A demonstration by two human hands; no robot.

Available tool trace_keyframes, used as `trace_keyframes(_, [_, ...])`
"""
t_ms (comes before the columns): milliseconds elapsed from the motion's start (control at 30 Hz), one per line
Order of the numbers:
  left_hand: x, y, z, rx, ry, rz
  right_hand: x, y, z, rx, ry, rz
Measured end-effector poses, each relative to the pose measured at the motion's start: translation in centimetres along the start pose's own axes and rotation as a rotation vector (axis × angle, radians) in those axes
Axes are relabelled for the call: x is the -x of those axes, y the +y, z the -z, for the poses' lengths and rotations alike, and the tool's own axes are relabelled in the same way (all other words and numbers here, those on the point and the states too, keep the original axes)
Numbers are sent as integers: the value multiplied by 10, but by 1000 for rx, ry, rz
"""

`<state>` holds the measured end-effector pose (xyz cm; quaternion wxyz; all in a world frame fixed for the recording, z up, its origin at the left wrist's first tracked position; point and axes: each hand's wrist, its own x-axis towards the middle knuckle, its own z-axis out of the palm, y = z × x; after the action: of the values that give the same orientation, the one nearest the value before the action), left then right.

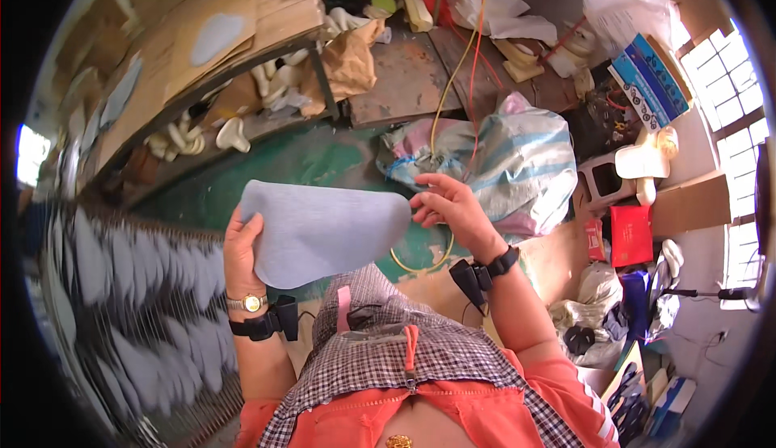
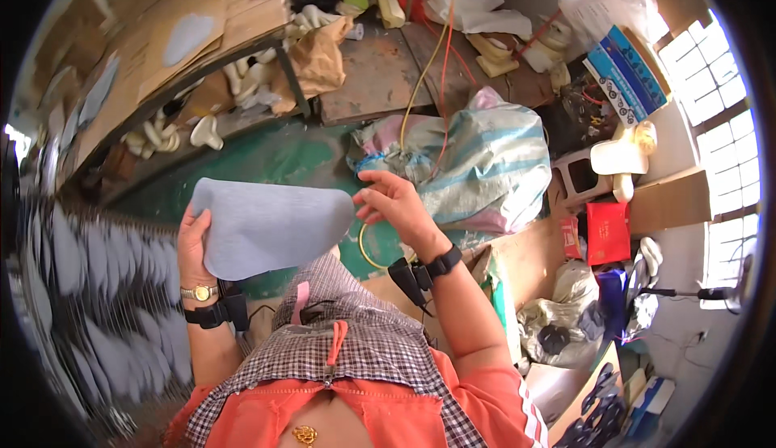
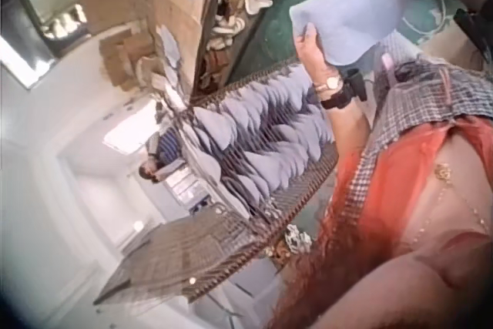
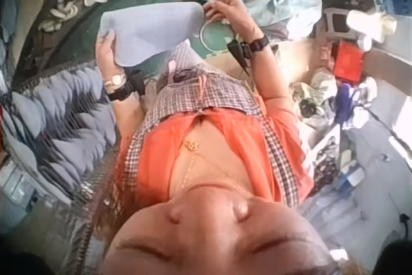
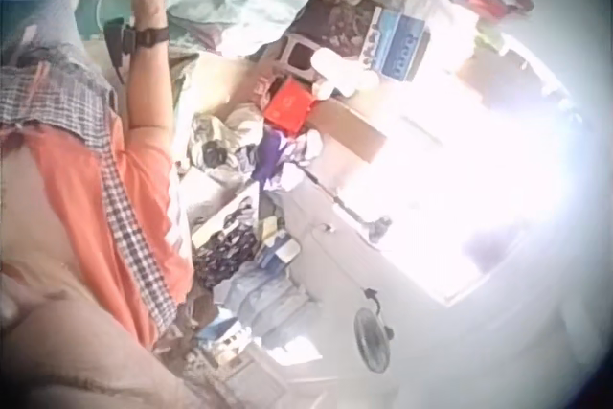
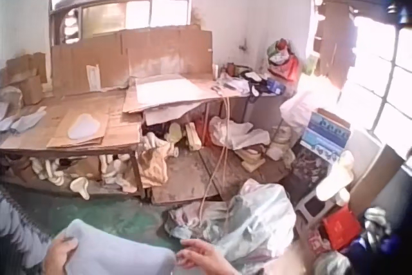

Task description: The person repeatedly picks up grey shoe insoles and white foam pads from a rack and table. They use a handheld pneumatic tool to apply adhesive or fasten the foam pad to the insole, then place the assembled unit back onto the rack. The process is repetitive and involves handling multiple shoe components.

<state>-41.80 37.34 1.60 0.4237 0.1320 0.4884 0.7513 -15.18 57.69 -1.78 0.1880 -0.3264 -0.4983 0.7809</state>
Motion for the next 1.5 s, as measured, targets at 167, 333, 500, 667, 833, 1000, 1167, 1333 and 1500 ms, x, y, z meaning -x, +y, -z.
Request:
trace_keyframes(167, [-183, 25, -15, 5, -41, -26, -153, -63, 28, 44, 63, -16])
trace_keyframes(333, [-337, 82, -81, 11, -20, -50, -235, -168, 101, 376, 318, 370])
trace_keyframes(500, [-494, 120, -160, 11, -65, -71, -329, -247, 173, 437, 589, 450])
trace_keyframes(667, [-642, 107, -273, -257, -113, -351, -530, -334, 174, 225, 404, 467])
trace_keyframes(833, [-756, 82, -408, -921, -51, -713, -700, -429, 193, 187, 190, 538])
trace_keyframes(1000, [-836, 73, -518, -1015, -62, -683, -771, -500, 200, 700, 254, 697])
trace_keyframes(1167, [-909, 84, -565, -947, -126, -803, -829, -553, 232, 481, 277, 516])
trace_keyframes(1333, [-1000, 139, -582, -957, -130, -1004, -913, -596, 331, 374, 435, 583])
trace_keyframes(1500, [-1015, 197, -522, -770, -110, -607, -969, -593, 487, 1179, 675, 716])
